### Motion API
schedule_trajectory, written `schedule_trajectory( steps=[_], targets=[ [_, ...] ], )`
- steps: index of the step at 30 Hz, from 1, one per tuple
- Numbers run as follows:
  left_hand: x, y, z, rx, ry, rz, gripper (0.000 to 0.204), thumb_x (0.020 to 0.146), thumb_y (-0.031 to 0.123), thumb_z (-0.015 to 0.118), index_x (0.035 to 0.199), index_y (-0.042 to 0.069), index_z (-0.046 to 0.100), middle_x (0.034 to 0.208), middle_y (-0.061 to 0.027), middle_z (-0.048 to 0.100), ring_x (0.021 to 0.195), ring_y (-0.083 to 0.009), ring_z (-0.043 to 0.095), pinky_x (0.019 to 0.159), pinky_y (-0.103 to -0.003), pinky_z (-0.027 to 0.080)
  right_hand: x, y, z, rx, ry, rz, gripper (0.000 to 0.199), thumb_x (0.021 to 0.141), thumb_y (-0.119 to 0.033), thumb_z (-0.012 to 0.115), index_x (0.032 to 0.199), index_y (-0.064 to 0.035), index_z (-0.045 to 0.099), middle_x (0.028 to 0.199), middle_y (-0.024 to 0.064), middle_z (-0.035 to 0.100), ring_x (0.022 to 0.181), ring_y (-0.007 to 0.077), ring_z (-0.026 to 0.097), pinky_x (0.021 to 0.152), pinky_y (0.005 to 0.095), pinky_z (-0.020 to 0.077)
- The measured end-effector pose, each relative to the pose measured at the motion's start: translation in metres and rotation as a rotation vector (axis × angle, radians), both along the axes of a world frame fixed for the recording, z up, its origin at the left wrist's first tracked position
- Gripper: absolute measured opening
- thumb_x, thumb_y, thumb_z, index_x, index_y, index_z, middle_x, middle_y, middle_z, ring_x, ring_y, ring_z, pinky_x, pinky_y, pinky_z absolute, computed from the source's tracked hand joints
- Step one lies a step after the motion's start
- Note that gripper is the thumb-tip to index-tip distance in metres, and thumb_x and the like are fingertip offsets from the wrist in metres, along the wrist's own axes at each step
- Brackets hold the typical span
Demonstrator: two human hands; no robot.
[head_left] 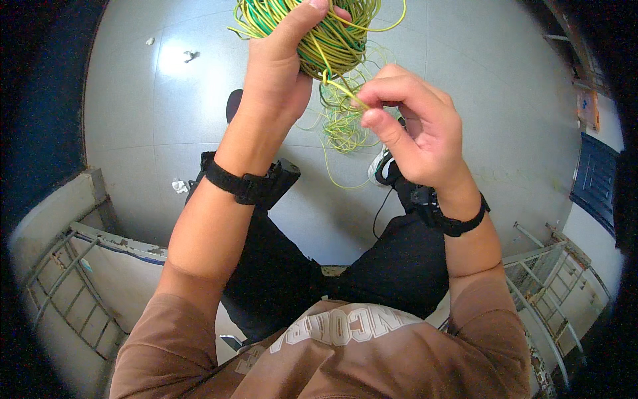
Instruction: The person is coiling a long bundle of green and yellow ground wires.
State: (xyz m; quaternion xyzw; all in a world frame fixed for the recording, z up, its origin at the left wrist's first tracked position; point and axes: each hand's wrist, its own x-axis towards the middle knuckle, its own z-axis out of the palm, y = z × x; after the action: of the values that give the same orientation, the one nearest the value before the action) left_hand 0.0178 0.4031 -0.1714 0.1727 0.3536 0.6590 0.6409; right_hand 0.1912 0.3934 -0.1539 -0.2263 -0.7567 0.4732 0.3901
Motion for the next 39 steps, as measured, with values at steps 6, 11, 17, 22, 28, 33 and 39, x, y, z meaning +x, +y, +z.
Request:
schedule_trajectory(
  steps=[6, 11, 17, 22, 28, 33, 39],
  targets=[
    [0.006, 0.0, 0.009, -0.001, 0.12, -0.05, 0.021, 0.089, 0.016, 0.065, 0.107, 0.005, 0.061, 0.09, -0.0062, 0.067, 0.082, -0.0156, 0.065, 0.074, -0.029, 0.055, 0.008, 0.009, 0.005, 0.091, -0.125, -0.029, 0.012, 0.083, 0.001, 0.064, 0.095, 0.0003, 0.068, 0.077, 0.0093, 0.056, 0.066, 0.0194, 0.054, 0.06, 0.0283, 0.0442],
    [0.002, 0.001, -0.005, 0.042, 0.221, -0.136, 0.026, 0.089, 0.015, 0.065, 0.111, 0.004, 0.059, 0.098, -0.0078, 0.066, 0.086, -0.0164, 0.064, 0.078, -0.03, 0.055, 0.008, 0.01, 0.007, 0.109, -0.145, -0.04, 0.013, 0.082, 0.002, 0.064, 0.093, -0.0013, 0.07, 0.075, 0.0075, 0.056, 0.065, 0.0181, 0.053, 0.059, 0.0276, 0.0431],
    [0.007, 0.0, -0.014, 0.067, 0.452, -0.168, 0.023, 0.08, 0.01, 0.072, 0.1, 0.002, 0.067, 0.086, -0.0056, 0.07, 0.075, -0.0141, 0.066, 0.068, -0.027, 0.053, 0.008, 0.015, 0.0, 0.283, -0.145, -0.168, 0.016, 0.079, 0.005, 0.069, 0.091, -0.004, 0.072, 0.077, 0.0057, 0.058, 0.066, 0.0167, 0.057, 0.06, 0.0269, 0.046],
    [0.01, -0.004, -0.011, 0.034, 0.533, -0.231, 0.019, 0.079, 0.012, 0.074, 0.095, 0.002, 0.069, 0.086, -0.0035, 0.07, 0.075, -0.0114, 0.065, 0.067, -0.026, 0.052, 0.007, 0.016, -0.001, 0.338, -0.15, -0.227, 0.016, 0.079, 0.006, 0.07, 0.093, -0.0023, 0.073, 0.082, 0.0051, 0.062, 0.071, 0.0137, 0.059, 0.064, 0.0234, 0.0463],
    [0.009, 0.0, -0.016, -0.009, 0.563, -0.304, 0.026, 0.079, 0.015, 0.075, 0.101, 0.003, 0.068, 0.091, -0.003, 0.069, 0.078, -0.0108, 0.064, 0.069, -0.026, 0.052, 0.006, 0.02, -0.003, 0.356, -0.139, -0.282, 0.015, 0.072, 0.003, 0.076, 0.085, -0.0038, 0.073, 0.077, 0.0054, 0.062, 0.067, 0.0154, 0.06, 0.06, 0.0249, 0.0479],
    [0.009, -0.003, -0.017, 0.104, 0.613, -0.401, 0.04, 0.075, 0.023, 0.081, 0.106, 0.004, 0.067, 0.095, -0.0015, 0.068, 0.082, -0.0096, 0.062, 0.072, -0.026, 0.052, 0.013, 0.034, 0.002, 0.212, -0.126, -0.34, 0.015, 0.071, 0.004, 0.076, 0.083, -0.0042, 0.073, 0.08, 0.0043, 0.063, 0.068, 0.0121, 0.059, 0.058, 0.0236, 0.0463],
    [0.014, -0.007, -0.017, 0.064, 0.541, -0.561, 0.055, 0.069, 0.032, 0.086, 0.112, 0.005, 0.063, 0.103, -0.0036, 0.067, 0.09, -0.0133, 0.063, 0.077, -0.029, 0.052, 0.017, 0.039, 0.0, -0.019, -0.23, -0.213, 0.015, 0.074, 0.003, 0.074, 0.087, -0.0036, 0.073, 0.087, 0.003, 0.062, 0.075, 0.0108, 0.058, 0.066, 0.0227, 0.046]
  ],
)
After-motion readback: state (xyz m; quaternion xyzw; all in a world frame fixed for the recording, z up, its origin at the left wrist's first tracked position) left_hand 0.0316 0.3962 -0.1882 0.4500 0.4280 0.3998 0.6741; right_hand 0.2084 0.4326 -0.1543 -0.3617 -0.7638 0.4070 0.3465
